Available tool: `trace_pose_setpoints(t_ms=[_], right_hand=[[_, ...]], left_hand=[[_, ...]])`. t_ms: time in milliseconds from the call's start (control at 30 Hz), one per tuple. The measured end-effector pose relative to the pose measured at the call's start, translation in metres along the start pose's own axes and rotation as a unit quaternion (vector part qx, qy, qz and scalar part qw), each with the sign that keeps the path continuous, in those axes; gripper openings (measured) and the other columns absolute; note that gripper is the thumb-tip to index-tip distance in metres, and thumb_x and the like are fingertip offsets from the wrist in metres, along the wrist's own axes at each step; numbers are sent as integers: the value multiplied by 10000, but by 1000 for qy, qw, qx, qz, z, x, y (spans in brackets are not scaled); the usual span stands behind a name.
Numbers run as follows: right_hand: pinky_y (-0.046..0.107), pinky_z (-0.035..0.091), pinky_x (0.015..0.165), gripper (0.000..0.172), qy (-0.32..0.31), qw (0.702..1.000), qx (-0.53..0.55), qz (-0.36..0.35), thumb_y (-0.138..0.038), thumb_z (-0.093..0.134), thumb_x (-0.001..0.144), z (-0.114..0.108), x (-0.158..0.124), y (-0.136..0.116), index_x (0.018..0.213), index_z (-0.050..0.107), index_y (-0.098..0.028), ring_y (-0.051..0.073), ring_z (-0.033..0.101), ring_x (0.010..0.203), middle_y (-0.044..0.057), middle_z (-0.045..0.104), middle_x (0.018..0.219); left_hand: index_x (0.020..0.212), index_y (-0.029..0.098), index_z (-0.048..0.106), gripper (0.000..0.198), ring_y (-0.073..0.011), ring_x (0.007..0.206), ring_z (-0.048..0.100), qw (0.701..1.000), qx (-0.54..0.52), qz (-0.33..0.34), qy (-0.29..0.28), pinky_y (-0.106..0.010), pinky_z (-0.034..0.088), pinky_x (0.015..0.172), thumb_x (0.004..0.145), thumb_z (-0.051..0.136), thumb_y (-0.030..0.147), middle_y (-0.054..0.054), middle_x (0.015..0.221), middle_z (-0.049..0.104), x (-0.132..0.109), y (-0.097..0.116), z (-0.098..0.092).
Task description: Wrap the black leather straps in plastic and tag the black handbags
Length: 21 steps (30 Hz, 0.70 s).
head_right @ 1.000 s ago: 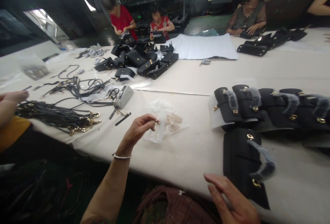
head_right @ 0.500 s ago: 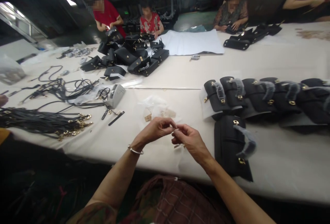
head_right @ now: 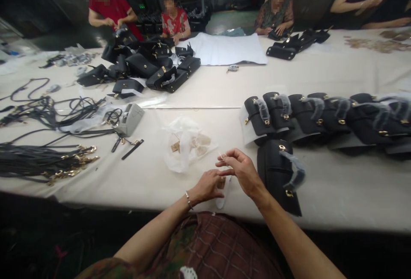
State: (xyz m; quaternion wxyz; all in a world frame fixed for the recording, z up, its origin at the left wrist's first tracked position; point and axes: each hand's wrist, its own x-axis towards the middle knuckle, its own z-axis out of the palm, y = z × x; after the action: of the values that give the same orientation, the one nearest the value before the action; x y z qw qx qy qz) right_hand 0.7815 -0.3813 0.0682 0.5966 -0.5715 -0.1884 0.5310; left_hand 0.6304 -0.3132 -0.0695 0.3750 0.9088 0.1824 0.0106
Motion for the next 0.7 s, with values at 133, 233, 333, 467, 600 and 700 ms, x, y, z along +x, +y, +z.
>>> trace_pose_setpoints(t_ms=[133,233,333,467,600,700], right_hand=[[281,574,735,257,3,1000,28,-8,-394,837,691,-9,-15,-11,698,688,-184,162,672,732,28,702,794],[233,549,703,247,15,999,50,-8,-381,871,654,-14,-27,-22,674,712,-191,132,639,717,30,701,829],[205,529,653,242,38,995,83,-28,-392,878,642,-19,-38,-33,713,742,-206,101,582,665,26,697,836],[173,475,558,221,70,988,123,-60,-383,869,661,-29,-54,-48,721,745,-211,56,475,584,5,679,848],[184,450,525,194,84,987,110,-84,-362,862,683,-37,-66,-52,747,751,-216,59,437,560,4,670,803],[200,448,530,191,90,986,101,-97,-373,857,689,-39,-63,-48,761,754,-229,70,444,564,5,684,801]], left_hand=[[1408,203,402,945,-331,1347,383,993,114,20,32,-486,341,1090,653,815,592,-143,1449,451,-3,9,31],[1310,177,472,667,-276,1189,494,985,172,-15,12,-423,417,985,765,775,413,-106,1277,559,4,16,35],[1149,169,565,417,-266,1092,520,982,181,-48,-3,-407,433,926,808,719,353,-94,1160,589,13,16,33],[1090,178,603,290,-266,1065,526,984,167,-57,-7,-400,434,895,828,661,290,-98,1113,598,18,14,28],[1097,195,617,247,-256,1045,543,986,152,-68,1,-396,436,891,862,605,270,-86,1096,616,19,21,21],[1104,216,618,252,-247,1065,545,990,129,-49,10,-399,430,934,901,589,363,-65,1104,621,21,34,19]])
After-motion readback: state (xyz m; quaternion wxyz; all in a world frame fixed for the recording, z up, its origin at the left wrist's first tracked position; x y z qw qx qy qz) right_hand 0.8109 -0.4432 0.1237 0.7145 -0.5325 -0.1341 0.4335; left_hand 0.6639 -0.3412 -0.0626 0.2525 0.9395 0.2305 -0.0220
